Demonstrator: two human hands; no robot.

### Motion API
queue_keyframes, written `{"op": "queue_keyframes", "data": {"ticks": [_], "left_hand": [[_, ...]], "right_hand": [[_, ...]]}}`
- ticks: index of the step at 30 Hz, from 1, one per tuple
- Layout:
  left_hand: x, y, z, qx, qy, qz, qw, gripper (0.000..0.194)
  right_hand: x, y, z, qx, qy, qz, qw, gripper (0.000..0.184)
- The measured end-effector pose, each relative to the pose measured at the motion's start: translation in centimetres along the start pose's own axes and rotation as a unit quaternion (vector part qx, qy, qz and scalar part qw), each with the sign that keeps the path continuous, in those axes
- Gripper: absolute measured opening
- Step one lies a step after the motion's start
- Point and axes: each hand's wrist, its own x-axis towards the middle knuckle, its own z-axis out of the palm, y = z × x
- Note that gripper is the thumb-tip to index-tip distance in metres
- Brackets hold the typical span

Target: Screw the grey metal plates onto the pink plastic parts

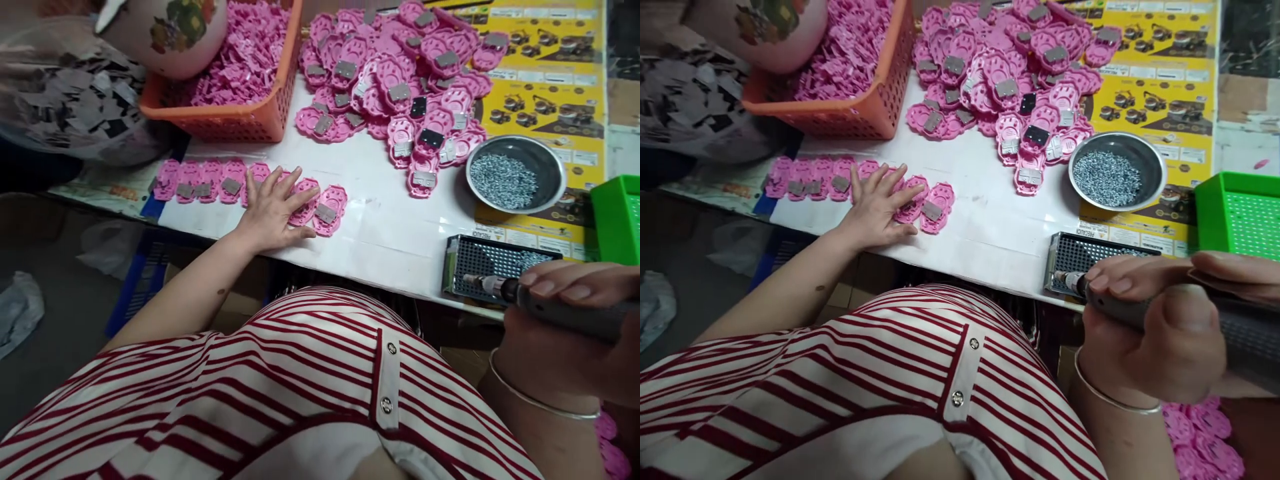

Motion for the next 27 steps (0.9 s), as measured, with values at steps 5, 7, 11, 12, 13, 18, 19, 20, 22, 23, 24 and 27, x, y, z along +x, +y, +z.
{"op": "queue_keyframes", "data": {"ticks": [5, 7, 11, 12, 13, 18, 19, 20, 22, 23, 24, 27], "left_hand": [[0.5, 0.1, 0.1, -0.009, -0.028, 0.002, 1.0, 0.076], [0.7, 0.4, 0.3, -0.014, -0.036, -0.001, 0.999, 0.076], [0.9, 0.6, 0.5, -0.025, -0.046, -0.008, 0.999, 0.074], [0.9, 0.7, 0.5, -0.028, -0.046, -0.008, 0.998, 0.074], [0.9, 0.7, 0.4, -0.031, -0.046, -0.01, 0.998, 0.073], [1.1, 1.0, 0.4, -0.05, -0.035, -0.022, 0.998, 0.074], [1.1, 1.1, 0.4, -0.054, -0.032, -0.023, 0.998, 0.074], [1.1, 1.2, 0.4, -0.06, -0.028, -0.023, 0.998, 0.075], [1.2, 1.4, 0.4, -0.069, -0.024, -0.02, 0.997, 0.076], [1.2, 1.6, 0.4, -0.072, -0.023, -0.017, 0.997, 0.076], [1.2, 1.8, 0.4, -0.075, -0.025, -0.014, 0.997, 0.077], [1.4, 2.6, 0.5, -0.08, -0.031, 0.002, 0.996, 0.078]], "right_hand": [[0.3, 0.6, -0.1, -0.009, -0.007, -0.013, 1.0, 0.037], [0.4, 0.7, -0.3, -0.02, -0.005, 0.002, 1.0, 0.037], [0.5, 0.9, -0.5, -0.03, 0.021, 0.014, 0.999, 0.038], [0.5, 0.9, -0.5, -0.028, 0.029, 0.013, 0.999, 0.039], [0.5, 0.9, -0.5, -0.024, 0.036, 0.017, 0.999, 0.039], [0.3, 1.1, -0.1, -0.01, 0.035, 0.026, 0.999, 0.036], [0.3, 1.1, -0.1, -0.008, 0.028, 0.022, 0.999, 0.036], [0.3, 1.2, -0.1, -0.007, 0.023, 0.02, 0.999, 0.036], [0.2, 1.2, -0.1, -0.01, 0.018, 0.023, 1.0, 0.035], [0.2, 1.1, -0.1, -0.012, 0.017, 0.023, 1.0, 0.035], [0.2, 1.1, 0.0, -0.014, 0.021, 0.019, 1.0, 0.037], [0.2, 1.1, 0.1, -0.016, 0.016, 0.002, 1.0, 0.04]]}}
